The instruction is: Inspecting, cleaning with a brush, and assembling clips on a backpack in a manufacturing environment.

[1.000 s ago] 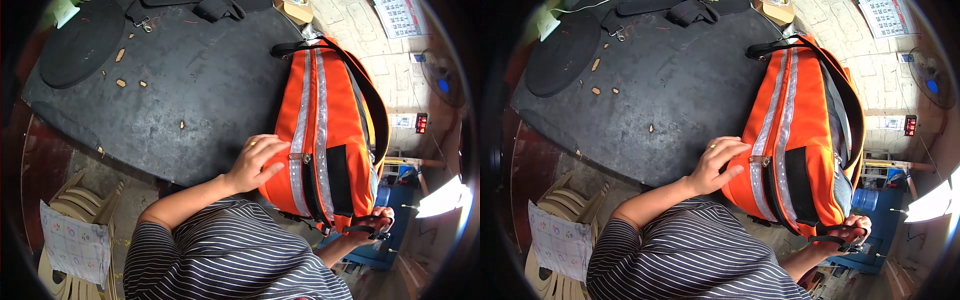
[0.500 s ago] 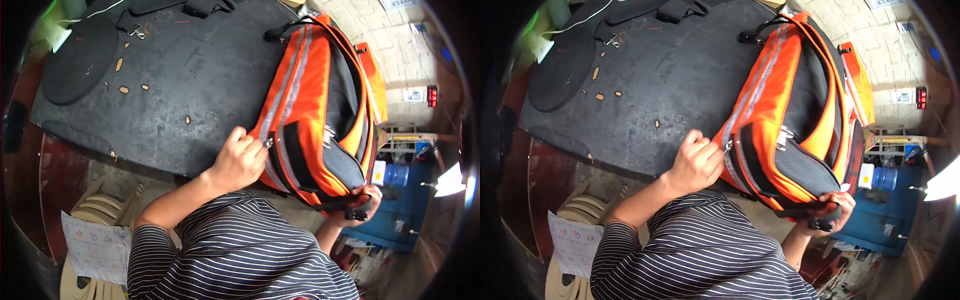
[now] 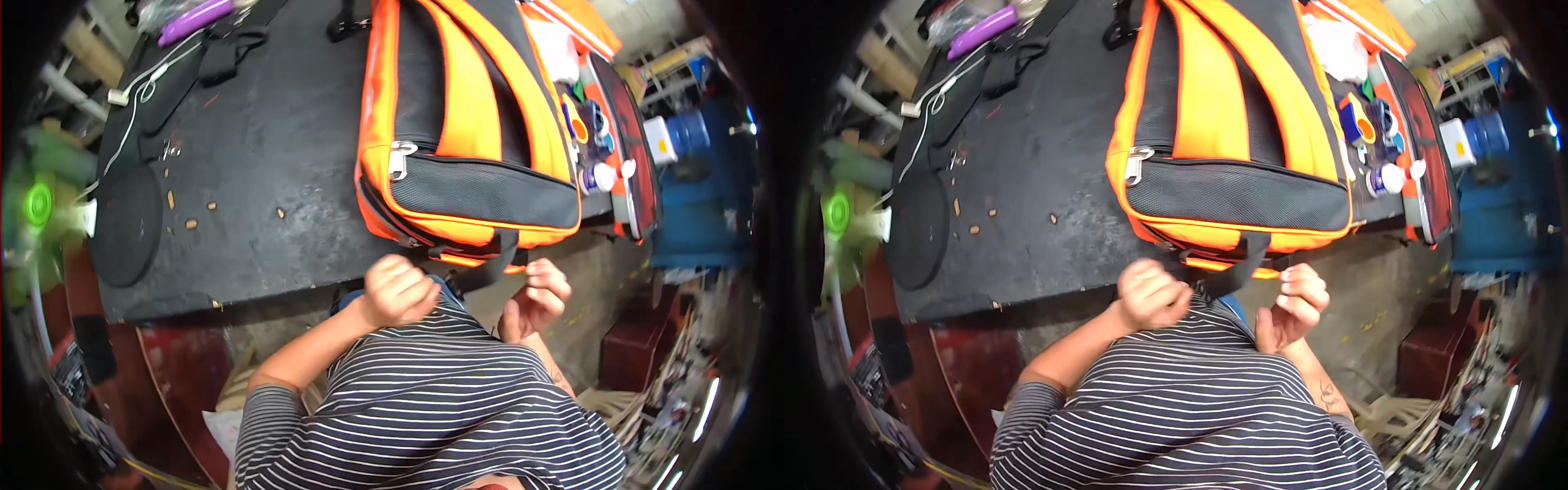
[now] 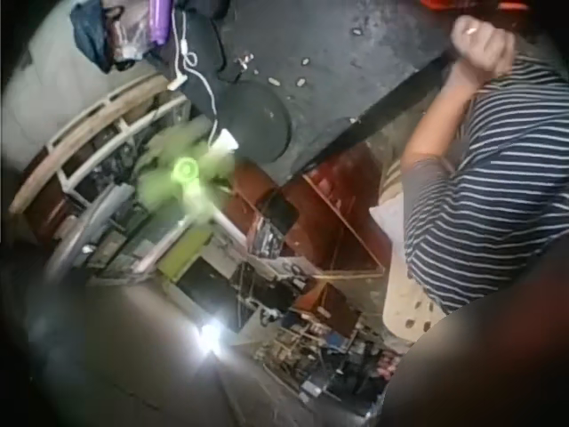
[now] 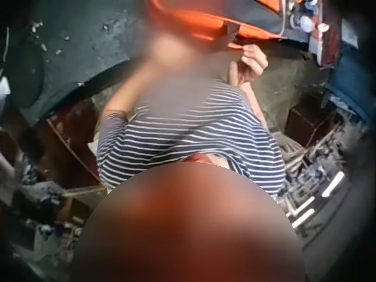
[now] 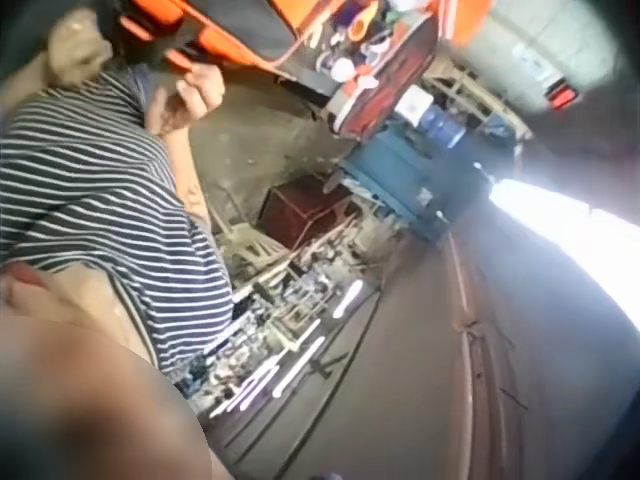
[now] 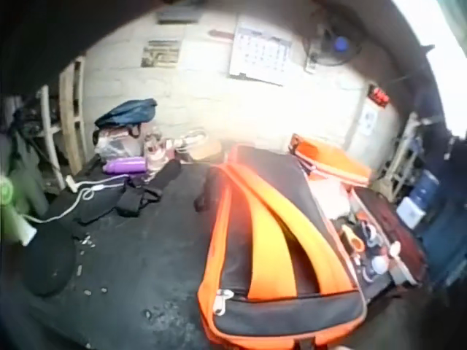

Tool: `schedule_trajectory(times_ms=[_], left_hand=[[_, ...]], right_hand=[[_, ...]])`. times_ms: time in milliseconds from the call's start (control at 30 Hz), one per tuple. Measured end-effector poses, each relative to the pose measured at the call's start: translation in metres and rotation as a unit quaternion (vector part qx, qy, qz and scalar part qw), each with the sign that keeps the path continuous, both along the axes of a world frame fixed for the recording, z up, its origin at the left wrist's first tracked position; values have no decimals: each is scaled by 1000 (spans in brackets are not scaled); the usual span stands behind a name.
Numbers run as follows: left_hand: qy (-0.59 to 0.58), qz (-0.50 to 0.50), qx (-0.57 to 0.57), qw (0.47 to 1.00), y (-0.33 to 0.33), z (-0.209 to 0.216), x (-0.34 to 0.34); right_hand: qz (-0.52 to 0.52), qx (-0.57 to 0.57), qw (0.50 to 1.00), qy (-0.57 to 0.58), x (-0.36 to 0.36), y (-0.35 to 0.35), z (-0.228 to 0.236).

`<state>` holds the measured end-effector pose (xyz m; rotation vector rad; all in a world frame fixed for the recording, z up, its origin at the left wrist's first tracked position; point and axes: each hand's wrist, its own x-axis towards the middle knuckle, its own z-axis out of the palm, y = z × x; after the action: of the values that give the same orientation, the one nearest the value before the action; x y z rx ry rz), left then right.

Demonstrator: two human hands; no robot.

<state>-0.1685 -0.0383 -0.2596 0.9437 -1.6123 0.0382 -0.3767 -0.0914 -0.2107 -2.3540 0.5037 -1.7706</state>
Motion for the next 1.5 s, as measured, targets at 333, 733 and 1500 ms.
schedule_trajectory(times_ms=[333, 733, 1500], left_hand=[[-235, 14, -32, 971, -75, 99, 35], [-110, 81, -79, 987, -142, 214, -5], [-42, 75, 102, 991, -204, 316, 0]], right_hand=[[30, 632, 760, 151, 48, 12, -69], [-288, 127, 946, 73, 78, -20, 11], [-258, -73, 963, -7, 40, -92, 149]])
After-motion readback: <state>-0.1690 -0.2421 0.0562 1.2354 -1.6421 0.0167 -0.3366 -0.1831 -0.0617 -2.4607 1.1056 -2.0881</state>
